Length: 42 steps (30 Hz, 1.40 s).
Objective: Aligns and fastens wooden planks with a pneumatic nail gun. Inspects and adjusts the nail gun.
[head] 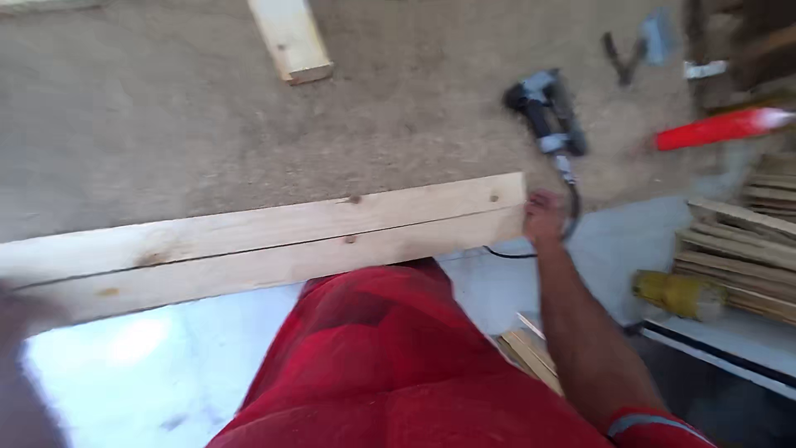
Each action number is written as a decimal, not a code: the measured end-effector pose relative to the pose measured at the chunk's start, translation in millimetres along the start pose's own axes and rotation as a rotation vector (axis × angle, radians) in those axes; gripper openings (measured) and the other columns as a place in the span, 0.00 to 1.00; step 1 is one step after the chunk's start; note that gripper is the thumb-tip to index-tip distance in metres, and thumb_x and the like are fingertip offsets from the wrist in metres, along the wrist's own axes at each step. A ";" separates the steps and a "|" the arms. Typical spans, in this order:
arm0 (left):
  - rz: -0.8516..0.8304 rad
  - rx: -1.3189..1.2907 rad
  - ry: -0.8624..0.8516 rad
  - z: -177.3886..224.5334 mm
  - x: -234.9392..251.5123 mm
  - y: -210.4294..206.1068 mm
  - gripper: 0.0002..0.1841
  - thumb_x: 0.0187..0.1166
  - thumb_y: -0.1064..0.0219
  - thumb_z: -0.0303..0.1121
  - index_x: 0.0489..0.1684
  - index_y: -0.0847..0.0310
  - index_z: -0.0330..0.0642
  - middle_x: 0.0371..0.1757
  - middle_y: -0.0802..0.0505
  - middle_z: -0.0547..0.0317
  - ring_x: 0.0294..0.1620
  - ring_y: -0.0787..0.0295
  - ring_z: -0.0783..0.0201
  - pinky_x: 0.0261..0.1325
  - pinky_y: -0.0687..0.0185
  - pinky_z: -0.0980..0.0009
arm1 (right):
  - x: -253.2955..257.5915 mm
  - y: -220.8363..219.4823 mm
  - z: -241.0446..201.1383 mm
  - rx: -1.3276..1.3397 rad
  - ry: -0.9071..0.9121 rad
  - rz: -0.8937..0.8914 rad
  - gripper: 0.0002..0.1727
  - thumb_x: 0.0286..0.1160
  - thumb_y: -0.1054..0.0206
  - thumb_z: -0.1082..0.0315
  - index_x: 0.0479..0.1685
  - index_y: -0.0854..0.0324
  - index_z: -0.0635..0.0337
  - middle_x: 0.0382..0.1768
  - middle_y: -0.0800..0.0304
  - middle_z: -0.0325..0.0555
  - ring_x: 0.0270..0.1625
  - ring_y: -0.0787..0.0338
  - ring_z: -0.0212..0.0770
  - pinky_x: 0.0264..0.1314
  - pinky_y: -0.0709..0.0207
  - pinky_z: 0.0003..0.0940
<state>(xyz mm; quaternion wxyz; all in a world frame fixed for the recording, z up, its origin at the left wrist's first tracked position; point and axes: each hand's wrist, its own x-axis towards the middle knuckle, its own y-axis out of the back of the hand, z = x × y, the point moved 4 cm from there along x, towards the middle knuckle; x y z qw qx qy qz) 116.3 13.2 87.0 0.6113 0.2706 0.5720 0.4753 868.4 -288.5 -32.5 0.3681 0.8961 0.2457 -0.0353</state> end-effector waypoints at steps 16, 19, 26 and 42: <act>0.277 0.222 -0.476 51.6 37.9 -151.8 0.47 0.79 0.66 0.77 0.93 0.41 0.58 0.95 0.38 0.61 0.97 0.58 0.45 0.93 0.67 0.33 | -133.9 -191.8 -110.2 -0.631 0.867 -0.366 0.50 0.79 0.57 0.24 0.85 0.31 0.57 0.87 0.33 0.60 0.92 0.41 0.64 0.90 0.53 0.71; 0.353 0.187 -0.481 51.1 37.0 -149.7 0.43 0.79 0.59 0.75 0.87 0.30 0.61 0.88 0.25 0.63 0.95 0.48 0.47 0.92 0.59 0.37 | -131.2 -191.4 -109.4 -0.624 0.821 -0.368 0.49 0.76 0.54 0.26 0.79 0.26 0.62 0.79 0.28 0.71 0.86 0.36 0.73 0.87 0.51 0.73; 0.351 0.180 -0.448 53.6 36.0 -152.5 0.40 0.78 0.52 0.75 0.81 0.23 0.62 0.83 0.19 0.64 0.92 0.40 0.51 0.92 0.56 0.38 | -122.5 -192.8 -105.0 -0.697 0.719 -0.370 0.50 0.75 0.51 0.27 0.75 0.25 0.66 0.76 0.28 0.77 0.83 0.34 0.79 0.84 0.52 0.76; 0.361 0.109 -0.445 57.8 40.2 -145.6 0.24 0.91 0.55 0.55 0.75 0.18 0.65 0.79 0.15 0.66 0.89 0.35 0.54 0.92 0.53 0.41 | -120.8 -196.7 -111.1 -0.735 0.779 -0.256 0.37 0.85 0.58 0.34 0.68 0.18 0.52 0.69 0.17 0.60 0.76 0.23 0.64 0.81 0.43 0.69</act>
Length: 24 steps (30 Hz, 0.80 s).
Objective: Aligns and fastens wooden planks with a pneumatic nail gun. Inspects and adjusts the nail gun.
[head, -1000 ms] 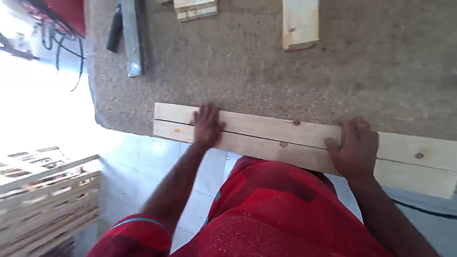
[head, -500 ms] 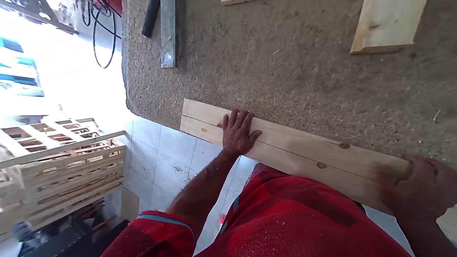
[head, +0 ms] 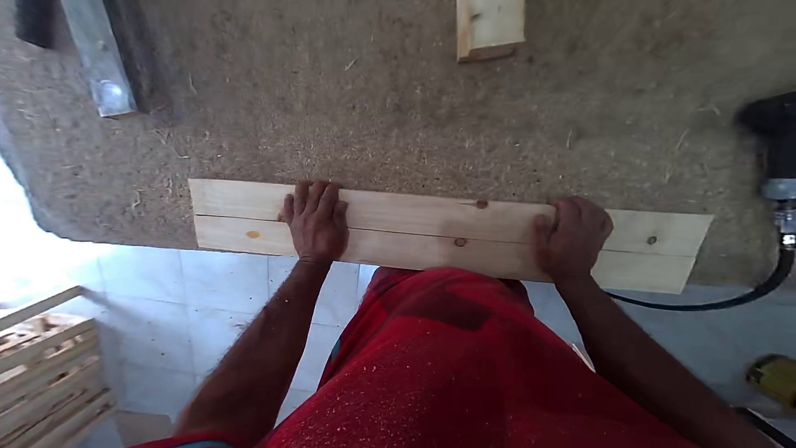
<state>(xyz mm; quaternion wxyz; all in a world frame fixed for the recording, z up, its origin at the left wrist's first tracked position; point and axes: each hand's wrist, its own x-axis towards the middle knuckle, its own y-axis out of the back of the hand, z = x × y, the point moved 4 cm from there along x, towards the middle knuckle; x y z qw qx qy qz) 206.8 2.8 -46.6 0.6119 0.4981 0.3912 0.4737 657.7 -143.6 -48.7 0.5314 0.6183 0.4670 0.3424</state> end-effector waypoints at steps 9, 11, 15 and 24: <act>-0.051 0.001 0.019 -2.0 0.1 -3.7 0.26 0.92 0.57 0.56 0.78 0.20 0.64 0.81 0.18 0.66 0.91 0.38 0.52 0.92 0.56 0.40 | -0.6 0.0 -0.4 0.013 -0.010 0.033 0.33 0.87 0.58 0.39 0.66 0.16 0.51 0.69 0.15 0.56 0.77 0.22 0.60 0.83 0.43 0.66; -0.082 -0.014 0.019 -1.0 1.3 -2.8 0.25 0.92 0.58 0.55 0.79 0.22 0.65 0.82 0.19 0.65 0.92 0.39 0.51 0.91 0.56 0.38 | -0.2 2.2 -0.6 0.012 -0.013 0.027 0.30 0.88 0.56 0.43 0.65 0.15 0.51 0.68 0.15 0.56 0.76 0.21 0.60 0.82 0.40 0.66; -0.100 -0.055 0.001 3.0 -0.5 6.4 0.26 0.92 0.59 0.52 0.80 0.23 0.61 0.83 0.20 0.60 0.92 0.40 0.50 0.91 0.54 0.38 | -1.4 2.4 -3.7 0.024 -0.012 0.041 0.25 0.88 0.52 0.48 0.64 0.13 0.48 0.66 0.14 0.51 0.75 0.20 0.54 0.82 0.37 0.61; -0.094 -0.095 0.116 44.2 -5.0 23.6 0.35 0.92 0.61 0.55 0.87 0.33 0.40 0.89 0.32 0.37 0.93 0.44 0.38 0.94 0.59 0.42 | 7.6 63.0 89.8 0.181 -0.238 0.067 0.30 0.84 0.38 0.49 0.81 0.23 0.54 0.83 0.27 0.57 0.88 0.31 0.54 0.89 0.36 0.54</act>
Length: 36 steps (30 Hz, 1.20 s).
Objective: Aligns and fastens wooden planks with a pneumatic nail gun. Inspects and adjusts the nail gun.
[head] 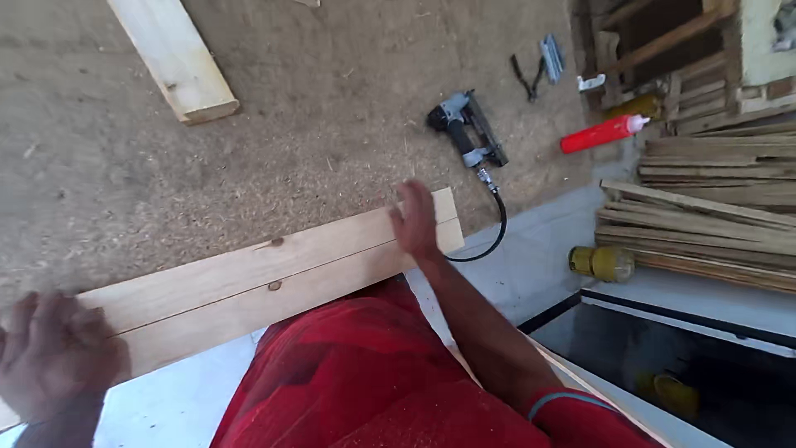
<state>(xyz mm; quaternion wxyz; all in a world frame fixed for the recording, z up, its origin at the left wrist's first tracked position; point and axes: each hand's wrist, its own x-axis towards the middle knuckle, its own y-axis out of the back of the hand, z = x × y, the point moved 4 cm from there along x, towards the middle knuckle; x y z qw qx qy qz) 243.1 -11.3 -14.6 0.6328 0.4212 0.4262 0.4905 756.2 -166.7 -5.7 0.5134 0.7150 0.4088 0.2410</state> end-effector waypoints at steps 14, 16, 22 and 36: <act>-0.168 -0.021 -0.307 377.2 -76.5 -149.7 0.38 0.86 0.53 0.66 0.90 0.35 0.53 0.95 0.40 0.52 0.97 0.59 0.45 0.93 0.66 0.33 | 181.2 61.5 162.8 -0.236 -0.103 -0.171 0.53 0.71 0.30 0.41 0.92 0.48 0.61 0.64 0.13 0.64 0.62 0.10 0.66 0.61 0.18 0.67; -0.171 0.067 -0.280 387.7 -85.8 -164.3 0.42 0.83 0.57 0.72 0.92 0.40 0.56 0.96 0.42 0.55 0.98 0.62 0.45 0.92 0.71 0.31 | 183.9 61.8 163.3 -0.219 -0.134 -0.292 0.55 0.73 0.30 0.42 0.94 0.56 0.62 0.60 0.11 0.64 0.57 0.08 0.65 0.54 0.15 0.65; -0.134 0.157 -0.207 391.1 -84.4 -168.6 0.48 0.78 0.60 0.75 0.95 0.46 0.52 0.97 0.46 0.53 0.98 0.65 0.45 0.93 0.74 0.35 | 163.1 128.5 188.0 0.066 -0.017 -0.665 0.41 0.70 0.26 0.58 0.87 0.38 0.52 0.50 0.10 0.57 0.48 0.08 0.56 0.50 0.15 0.63; -0.054 0.139 -0.209 387.9 -81.6 -169.5 0.47 0.75 0.56 0.74 0.91 0.38 0.54 0.91 0.30 0.57 0.96 0.53 0.48 0.93 0.67 0.38 | 32.7 143.0 227.8 -0.250 0.204 -1.161 0.31 0.61 0.23 0.46 0.70 0.22 0.35 0.36 0.08 0.38 0.39 0.07 0.45 0.39 0.14 0.57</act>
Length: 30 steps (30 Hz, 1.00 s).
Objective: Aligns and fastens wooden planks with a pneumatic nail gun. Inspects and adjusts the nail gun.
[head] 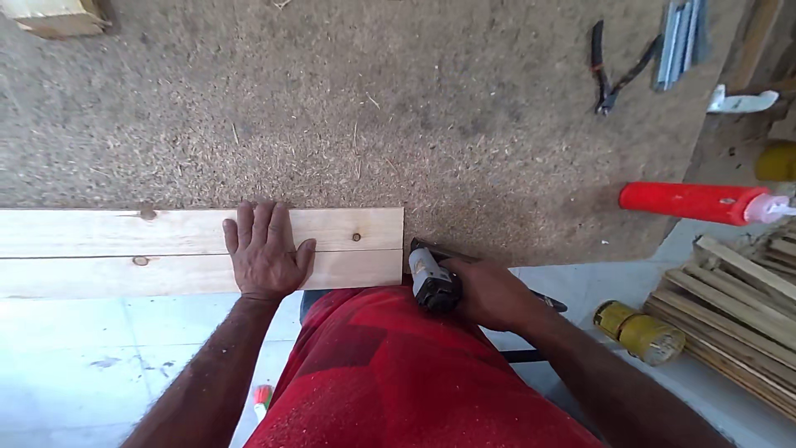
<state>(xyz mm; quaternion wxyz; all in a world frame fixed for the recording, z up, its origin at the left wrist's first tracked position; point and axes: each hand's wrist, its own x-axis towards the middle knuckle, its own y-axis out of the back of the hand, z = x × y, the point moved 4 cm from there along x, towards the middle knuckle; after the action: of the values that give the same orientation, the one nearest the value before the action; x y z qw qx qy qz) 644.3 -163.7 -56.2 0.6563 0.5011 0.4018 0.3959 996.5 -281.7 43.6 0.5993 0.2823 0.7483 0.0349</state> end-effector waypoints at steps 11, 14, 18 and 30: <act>-0.037 0.001 0.003 0.0 0.2 0.6 0.44 0.79 0.59 0.72 0.90 0.36 0.54 0.89 0.28 0.55 0.96 0.52 0.47 0.92 0.65 0.37 | 9.3 -3.1 -13.7 -0.129 0.041 -0.073 0.29 0.64 0.26 0.47 0.69 0.22 0.35 0.32 0.09 0.38 0.36 0.07 0.47 0.36 0.16 0.55; -0.052 -0.008 -0.003 0.4 0.6 1.3 0.43 0.81 0.60 0.71 0.90 0.37 0.54 0.90 0.30 0.54 0.96 0.54 0.47 0.92 0.68 0.37 | 7.9 -4.8 -11.2 -0.101 0.054 -0.065 0.29 0.63 0.26 0.47 0.68 0.21 0.35 0.32 0.09 0.36 0.37 0.07 0.44 0.37 0.15 0.52; -0.071 -0.009 -0.004 0.0 0.5 2.1 0.44 0.81 0.62 0.72 0.91 0.38 0.54 0.90 0.31 0.54 0.96 0.55 0.47 0.93 0.70 0.37 | 3.4 -2.0 -15.5 -0.119 0.032 -0.060 0.29 0.61 0.26 0.45 0.68 0.21 0.34 0.32 0.09 0.35 0.36 0.07 0.43 0.36 0.15 0.52; -0.091 -0.002 0.004 0.4 0.2 1.5 0.45 0.81 0.65 0.74 0.91 0.39 0.55 0.91 0.32 0.56 0.97 0.57 0.48 0.93 0.73 0.37 | 3.6 -0.1 -22.4 -0.177 0.029 -0.099 0.26 0.64 0.29 0.46 0.66 0.21 0.34 0.29 0.10 0.37 0.35 0.08 0.44 0.35 0.16 0.52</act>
<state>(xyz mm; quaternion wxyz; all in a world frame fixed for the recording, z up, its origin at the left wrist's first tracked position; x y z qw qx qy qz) 644.6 -163.3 -54.7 0.6733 0.4809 0.4251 0.3670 975.5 -273.7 46.7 0.6120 0.1904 0.7639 0.0754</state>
